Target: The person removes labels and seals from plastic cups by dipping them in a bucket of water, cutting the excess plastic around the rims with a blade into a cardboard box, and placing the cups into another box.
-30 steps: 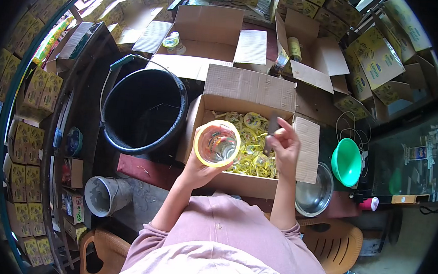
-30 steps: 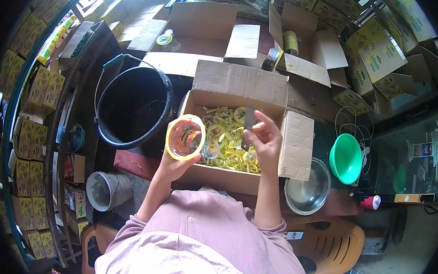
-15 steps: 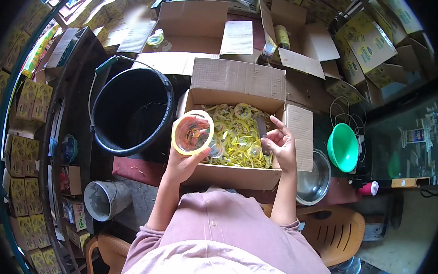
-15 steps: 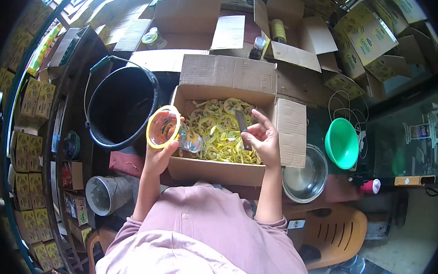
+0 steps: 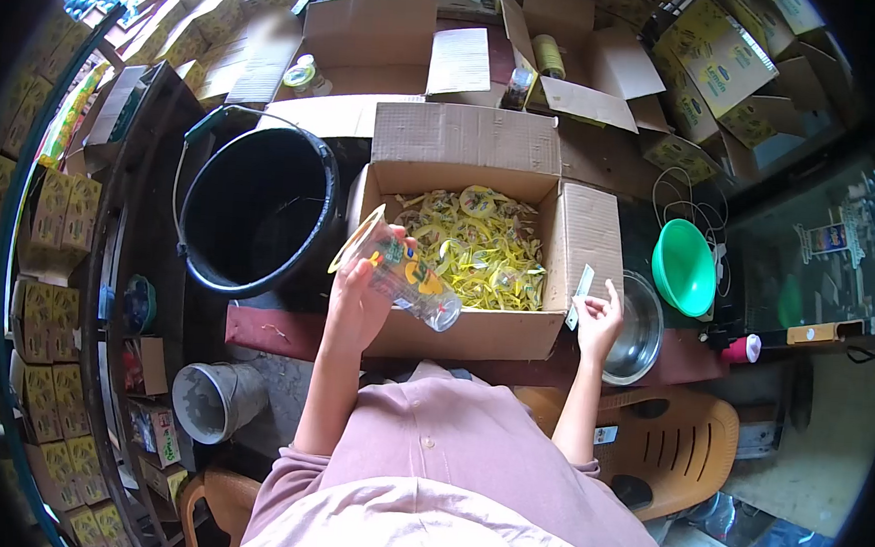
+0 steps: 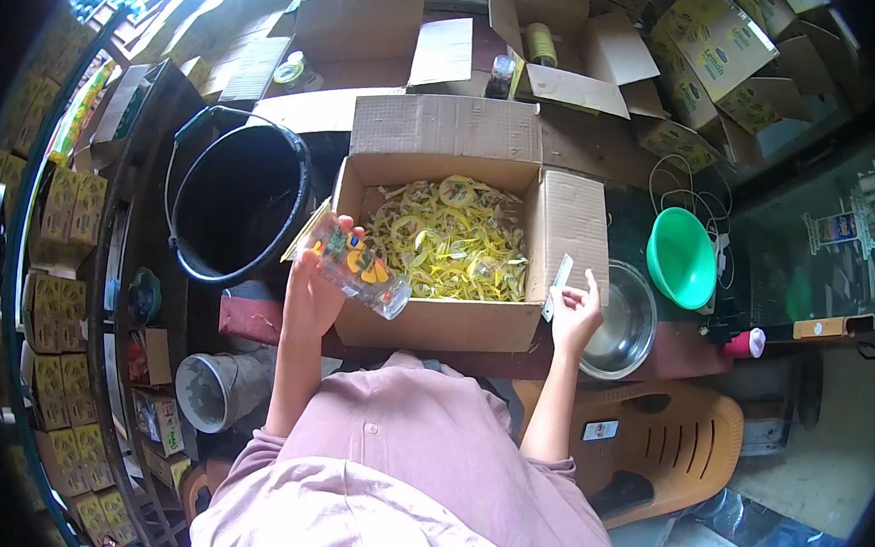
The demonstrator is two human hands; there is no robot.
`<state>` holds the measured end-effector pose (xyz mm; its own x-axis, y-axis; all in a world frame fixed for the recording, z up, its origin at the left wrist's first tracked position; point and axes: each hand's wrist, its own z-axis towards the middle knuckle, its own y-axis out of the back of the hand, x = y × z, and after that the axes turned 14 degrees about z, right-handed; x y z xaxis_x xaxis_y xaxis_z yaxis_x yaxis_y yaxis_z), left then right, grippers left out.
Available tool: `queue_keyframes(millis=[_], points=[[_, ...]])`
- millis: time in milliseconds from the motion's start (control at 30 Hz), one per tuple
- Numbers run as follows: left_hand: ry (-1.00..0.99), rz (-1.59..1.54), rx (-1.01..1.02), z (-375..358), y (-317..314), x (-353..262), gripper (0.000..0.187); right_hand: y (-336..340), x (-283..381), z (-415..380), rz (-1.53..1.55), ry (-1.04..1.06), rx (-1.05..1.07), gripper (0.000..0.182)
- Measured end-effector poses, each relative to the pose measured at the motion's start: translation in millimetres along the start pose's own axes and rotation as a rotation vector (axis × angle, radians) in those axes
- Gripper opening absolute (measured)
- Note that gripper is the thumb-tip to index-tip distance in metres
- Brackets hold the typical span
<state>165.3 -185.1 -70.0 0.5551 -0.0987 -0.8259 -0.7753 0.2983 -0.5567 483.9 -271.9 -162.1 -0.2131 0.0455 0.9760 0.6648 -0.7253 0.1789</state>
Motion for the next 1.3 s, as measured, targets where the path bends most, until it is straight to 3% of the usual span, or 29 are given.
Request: queue_keyframes(millis=[233,333,433,667,767,800,900,967,1000,1033,1167,1233,1267,1300], points=[[-0.014,0.072,0.014,0.0,-0.5,-1.0,0.052,0.7,-13.5,-9.1,-0.049,0.026,0.020,0.057],[-0.041,0.165,-0.007,0.9,-2.1,-3.0,0.052,3.9,-25.4,-3.6,0.181,0.005,0.063,0.056],[-0.087,0.184,-0.008,0.6,-2.1,-9.9,0.050,4.2,-28.3,-1.0,0.223,-0.062,0.064,0.055],[-0.165,0.161,-0.194,11.6,37.1,-28.1,0.041,0.1,-22.2,-2.9,-0.235,0.128,-0.037,0.062],[-0.018,-0.167,-0.284,19.5,61.8,-39.9,0.042,-3.4,-7.3,-7.6,-0.293,0.218,-0.125,0.054],[0.018,-0.276,-0.231,24.5,72.4,-47.0,0.042,-6.3,0.3,-8.8,-0.305,0.281,-0.142,0.052],[0.116,-1.071,-0.165,44.1,114.9,-54.0,0.037,-18.9,39.9,-21.6,-0.282,0.348,-0.114,0.032],[-0.116,-0.936,-0.319,58.9,159.5,-32.9,0.033,-32.5,58.8,-29.2,-0.231,0.399,-0.050,0.023],[-0.102,-0.981,-0.395,61.9,163.6,-34.6,0.031,-40.7,63.1,-30.2,-0.178,0.455,-0.009,0.014],[-0.127,-0.982,-0.330,63.2,171.8,-30.3,0.032,-46.7,68.2,-29.9,-0.137,0.519,0.039,0.015],[-0.091,-1.125,-0.351,61.9,174.4,-28.8,0.033,-72.4,68.8,-23.2,0.059,0.360,0.130,0.020],[-0.088,-1.159,-0.349,63.5,176.7,-26.8,0.034,-95.6,58.4,-19.7,-0.178,0.531,0.218,0.015],[-0.058,-1.162,-0.349,63.6,172.5,-27.7,0.035,-105.9,65.1,-26.7,-0.204,0.497,0.250,0.016],[-0.035,-1.166,-0.349,63.4,166.9,-30.3,0.035,-111.9,75.0,-36.6,-0.435,0.410,0.317,0.029]])
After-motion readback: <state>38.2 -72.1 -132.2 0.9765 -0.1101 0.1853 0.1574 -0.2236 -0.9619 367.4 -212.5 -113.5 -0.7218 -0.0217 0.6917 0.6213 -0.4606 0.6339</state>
